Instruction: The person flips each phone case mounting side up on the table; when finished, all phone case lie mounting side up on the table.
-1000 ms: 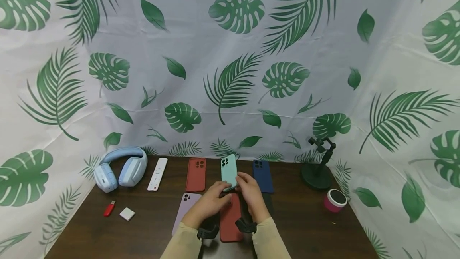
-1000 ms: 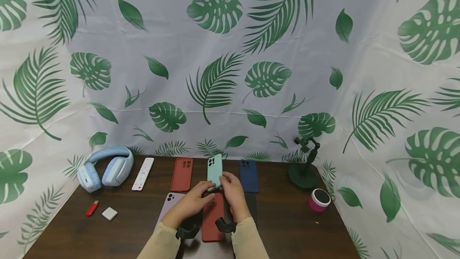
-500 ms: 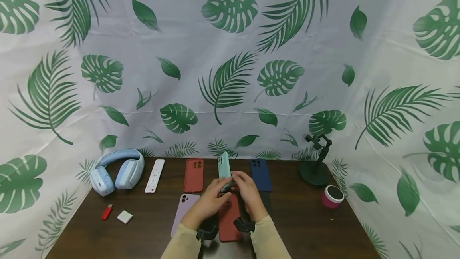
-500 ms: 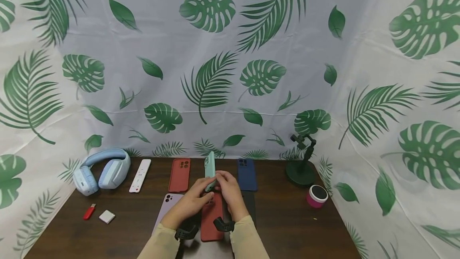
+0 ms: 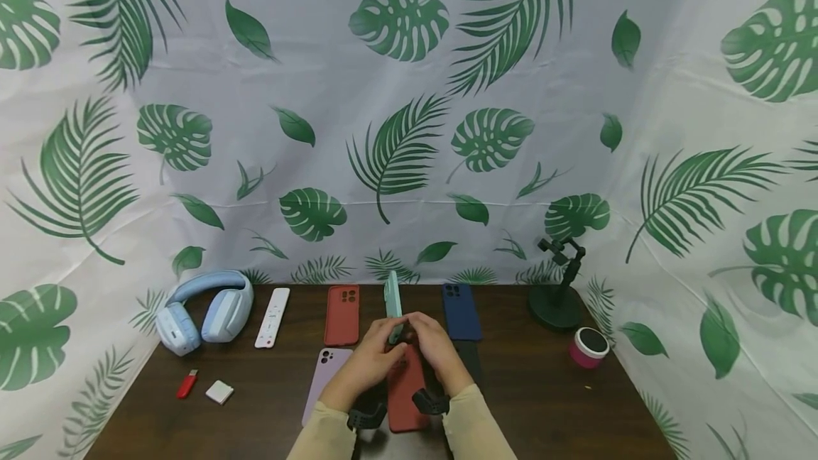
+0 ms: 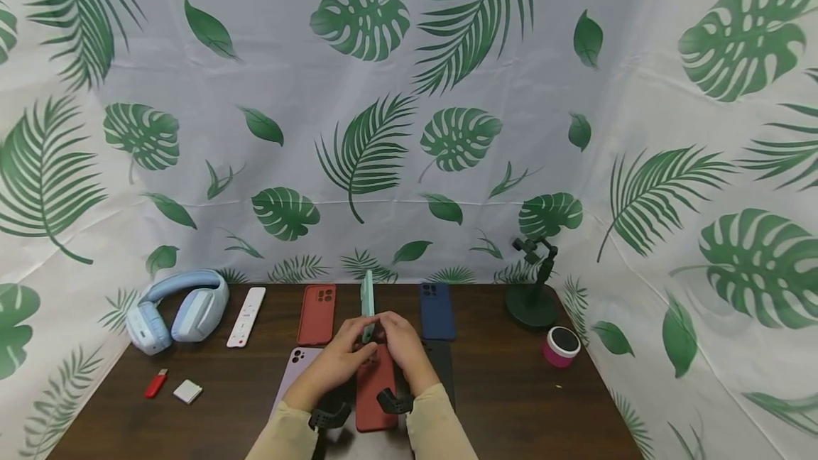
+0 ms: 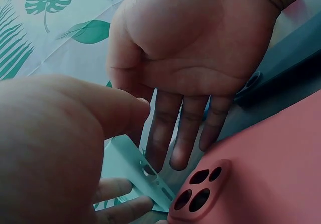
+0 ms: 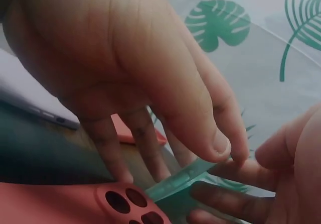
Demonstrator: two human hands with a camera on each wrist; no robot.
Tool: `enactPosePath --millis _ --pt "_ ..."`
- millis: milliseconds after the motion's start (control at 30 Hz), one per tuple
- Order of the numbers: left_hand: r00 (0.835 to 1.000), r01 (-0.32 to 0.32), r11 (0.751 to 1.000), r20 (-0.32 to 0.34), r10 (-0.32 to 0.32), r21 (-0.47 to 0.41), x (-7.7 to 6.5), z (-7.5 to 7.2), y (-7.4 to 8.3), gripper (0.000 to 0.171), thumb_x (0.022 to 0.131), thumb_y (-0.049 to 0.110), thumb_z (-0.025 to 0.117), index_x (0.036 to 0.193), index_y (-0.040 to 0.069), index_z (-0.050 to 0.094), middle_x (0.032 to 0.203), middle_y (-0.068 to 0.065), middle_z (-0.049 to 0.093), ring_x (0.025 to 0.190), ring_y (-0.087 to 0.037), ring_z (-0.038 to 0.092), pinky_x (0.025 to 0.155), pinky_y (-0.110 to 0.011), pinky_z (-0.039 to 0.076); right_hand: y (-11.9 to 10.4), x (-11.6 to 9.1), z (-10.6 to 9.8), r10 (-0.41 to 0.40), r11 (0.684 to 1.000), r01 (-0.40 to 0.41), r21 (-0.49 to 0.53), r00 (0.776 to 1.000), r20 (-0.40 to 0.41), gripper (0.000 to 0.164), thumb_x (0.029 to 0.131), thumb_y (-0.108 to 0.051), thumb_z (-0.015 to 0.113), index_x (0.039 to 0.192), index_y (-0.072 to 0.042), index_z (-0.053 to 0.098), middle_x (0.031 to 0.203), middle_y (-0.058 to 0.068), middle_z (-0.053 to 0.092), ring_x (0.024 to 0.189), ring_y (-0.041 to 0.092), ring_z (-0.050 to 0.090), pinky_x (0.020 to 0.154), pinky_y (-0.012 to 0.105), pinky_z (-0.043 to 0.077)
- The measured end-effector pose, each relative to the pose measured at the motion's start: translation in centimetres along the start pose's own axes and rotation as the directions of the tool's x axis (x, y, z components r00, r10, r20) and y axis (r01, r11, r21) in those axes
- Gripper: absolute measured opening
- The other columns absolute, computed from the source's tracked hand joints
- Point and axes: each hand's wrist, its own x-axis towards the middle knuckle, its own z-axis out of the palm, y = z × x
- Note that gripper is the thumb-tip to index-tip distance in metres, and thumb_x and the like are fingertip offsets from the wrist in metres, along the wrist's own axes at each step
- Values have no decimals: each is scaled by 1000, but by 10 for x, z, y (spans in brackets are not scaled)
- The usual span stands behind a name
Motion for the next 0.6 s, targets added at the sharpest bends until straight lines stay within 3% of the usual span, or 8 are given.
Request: enactPosePath --millis 133,233,367,500,600 --pt "1000 4 1000 4 -4 -25 -1 -1 1 50 103 31 60 150 32 45 153 -16 39 141 -37 42 108 -59 40 2 1 0 -7 997 7 -70 1000 1 32 102 -22 43 118 -21 71 118 5 70 102 19 63 83 39 50" --pt "1000 4 999 11 -4 -39 -1 -2 1 50 103 33 60 151 27 44 153 -16 39 139 -37 44 106 -57 42 4 2 1 -18 988 17 -154 1000 -3 31 99 -21 48 120 -20 71 121 4 70 105 20 63 83 39 50" --pt "1000 10 999 14 -9 -43 -1 -3 0 53 103 38 59 151 25 42 152 -16 39 137 -37 47 104 -55 44 7 3 3 -24 968 26 -249 1000 13 33 100 -26 50 125 -17 70 129 5 68 115 24 61 93 48 50" --pt "1000 18 999 9 -18 -44 0 -3 -2 53 103 43 58 151 28 41 153 -14 38 137 -36 47 103 -54 45 7 2 4 -24 962 27 -272 1000 15 36 101 -28 49 128 -13 69 135 8 63 126 31 57 102 57 46" --pt "1000 21 998 9 -20 -66 0 -4 -1 52 103 42 57 151 29 41 153 -14 39 136 -36 49 100 -52 48 7 2 6 -30 958 33 -285 999 15 35 102 -27 48 126 -12 69 133 7 63 127 32 57 102 57 46"
